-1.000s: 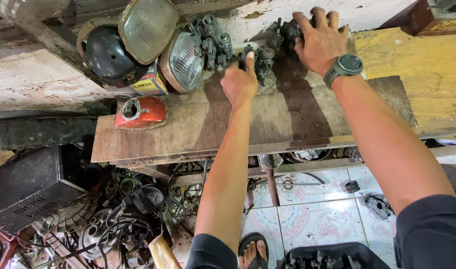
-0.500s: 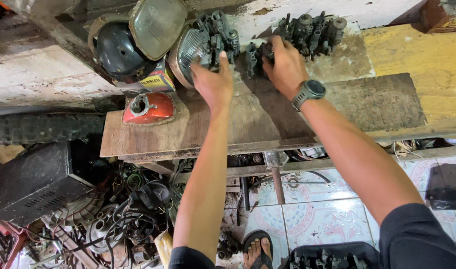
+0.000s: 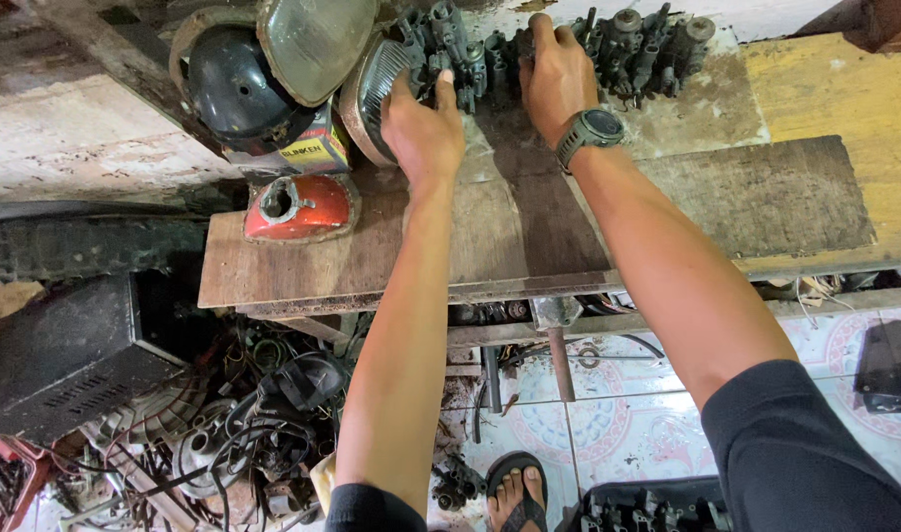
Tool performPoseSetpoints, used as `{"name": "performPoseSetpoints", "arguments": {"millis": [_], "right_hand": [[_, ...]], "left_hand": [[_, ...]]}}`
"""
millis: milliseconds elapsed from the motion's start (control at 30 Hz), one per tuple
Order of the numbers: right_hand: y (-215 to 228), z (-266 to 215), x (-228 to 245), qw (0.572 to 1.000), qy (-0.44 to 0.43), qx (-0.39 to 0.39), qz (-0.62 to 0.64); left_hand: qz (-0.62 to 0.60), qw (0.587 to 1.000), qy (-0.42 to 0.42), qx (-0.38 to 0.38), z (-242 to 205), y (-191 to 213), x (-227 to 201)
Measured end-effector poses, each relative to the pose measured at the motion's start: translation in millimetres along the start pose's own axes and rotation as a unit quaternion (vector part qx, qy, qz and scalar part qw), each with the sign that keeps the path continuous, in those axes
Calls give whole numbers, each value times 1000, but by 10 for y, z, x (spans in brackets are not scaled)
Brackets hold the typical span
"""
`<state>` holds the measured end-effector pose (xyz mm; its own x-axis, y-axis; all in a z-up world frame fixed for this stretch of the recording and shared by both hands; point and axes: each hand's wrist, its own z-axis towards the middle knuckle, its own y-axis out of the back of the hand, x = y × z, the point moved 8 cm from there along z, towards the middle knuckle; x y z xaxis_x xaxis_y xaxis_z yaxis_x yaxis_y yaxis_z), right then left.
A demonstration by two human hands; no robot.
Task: The person assembles small mechanical engine parts, including a cylinder head and piston, on their lap. They use a screwdriver to tighten components and place the assembled parts onto a wooden workbench.
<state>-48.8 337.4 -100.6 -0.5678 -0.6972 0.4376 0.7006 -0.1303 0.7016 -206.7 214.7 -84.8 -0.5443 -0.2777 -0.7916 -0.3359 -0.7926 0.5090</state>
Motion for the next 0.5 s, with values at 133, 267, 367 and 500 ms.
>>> {"name": "performPoseSetpoints", "arguments": {"millis": [133,267,367,500], "right_hand": [[-45,-21,-6,1000,-8,-7,0],[70,-41,15,1000,2,-4,29],[409,-34,171,999,-28,25,32],[1017,-39,189,987,86,-129,-30]], "left_hand": [[-26,999,24,-4,-48,32,-29],[-24,1000,13,-4,-157,108,-103],[-14,1000,23,-6,-304,119,-41],[-22,999,35,18,-498,161,-2]]}}
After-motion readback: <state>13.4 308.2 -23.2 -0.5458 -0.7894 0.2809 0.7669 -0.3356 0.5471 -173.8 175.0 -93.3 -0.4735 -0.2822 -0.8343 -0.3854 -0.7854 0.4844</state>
